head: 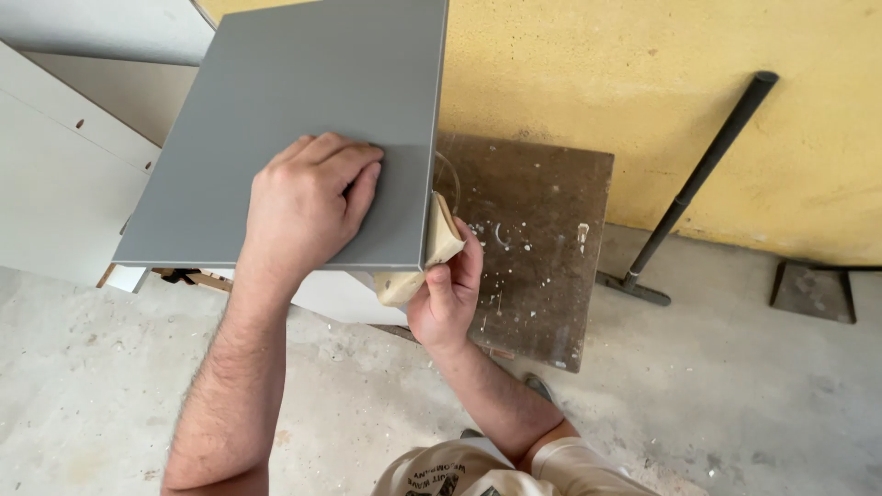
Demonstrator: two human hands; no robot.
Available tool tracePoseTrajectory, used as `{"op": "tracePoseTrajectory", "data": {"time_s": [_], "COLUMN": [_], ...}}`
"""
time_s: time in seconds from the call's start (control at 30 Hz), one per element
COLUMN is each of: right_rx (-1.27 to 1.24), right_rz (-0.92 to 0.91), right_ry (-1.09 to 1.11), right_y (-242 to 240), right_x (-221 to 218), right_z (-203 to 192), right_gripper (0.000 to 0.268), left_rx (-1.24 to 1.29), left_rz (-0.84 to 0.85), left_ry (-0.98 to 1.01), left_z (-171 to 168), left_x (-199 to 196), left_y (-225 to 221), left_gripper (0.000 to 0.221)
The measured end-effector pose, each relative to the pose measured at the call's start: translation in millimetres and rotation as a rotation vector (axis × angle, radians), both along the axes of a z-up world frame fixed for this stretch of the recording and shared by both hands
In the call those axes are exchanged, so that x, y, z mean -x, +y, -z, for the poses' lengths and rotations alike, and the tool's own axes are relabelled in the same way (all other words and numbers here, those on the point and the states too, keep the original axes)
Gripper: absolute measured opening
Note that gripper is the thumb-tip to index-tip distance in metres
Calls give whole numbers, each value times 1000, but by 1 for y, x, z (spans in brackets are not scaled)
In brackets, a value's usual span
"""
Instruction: Sanding the edges of a grey furniture panel using a sanding block
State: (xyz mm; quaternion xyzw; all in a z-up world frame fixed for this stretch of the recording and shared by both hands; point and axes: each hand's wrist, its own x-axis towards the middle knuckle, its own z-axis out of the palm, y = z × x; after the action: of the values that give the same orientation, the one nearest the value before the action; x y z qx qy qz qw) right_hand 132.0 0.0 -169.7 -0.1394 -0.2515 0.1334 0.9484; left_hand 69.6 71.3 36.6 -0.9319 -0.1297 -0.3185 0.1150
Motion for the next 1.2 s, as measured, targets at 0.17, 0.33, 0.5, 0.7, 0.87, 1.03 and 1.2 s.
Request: {"op": "tracePoseTrajectory", "data": {"time_s": [0.17, 0.33, 0.5, 0.7, 0.87, 1.03, 1.2], "right_rx": [70, 104, 198, 144, 288, 443, 349], "right_rz": [-16, -40, -113, -206, -183, -387, -441], "right_ry": [2, 20, 178, 211, 247, 452, 367], "right_y": [31, 58, -8, 107, 50, 105, 107], "right_x": [-37, -81, -29, -130, -84, -162, -161], "right_z": [-25, -55, -57, -77, -84, -109, -105], "right_gripper": [58, 50, 56, 50, 62, 103, 105], "left_rx": [7, 34, 45, 57, 56, 35, 39], "left_rz": [-14, -37, -43, -37, -27, -15, -20], "left_ry": [-2, 5, 16, 8, 24, 33, 42], "left_z": [2, 0, -3, 1, -6, -5, -6], "left_x": [2, 3, 2, 5, 3, 4, 5], "left_y": [-1, -5, -11, -7, -11, -11, -11], "left_gripper": [8, 9, 10, 11, 12, 19, 19]}}
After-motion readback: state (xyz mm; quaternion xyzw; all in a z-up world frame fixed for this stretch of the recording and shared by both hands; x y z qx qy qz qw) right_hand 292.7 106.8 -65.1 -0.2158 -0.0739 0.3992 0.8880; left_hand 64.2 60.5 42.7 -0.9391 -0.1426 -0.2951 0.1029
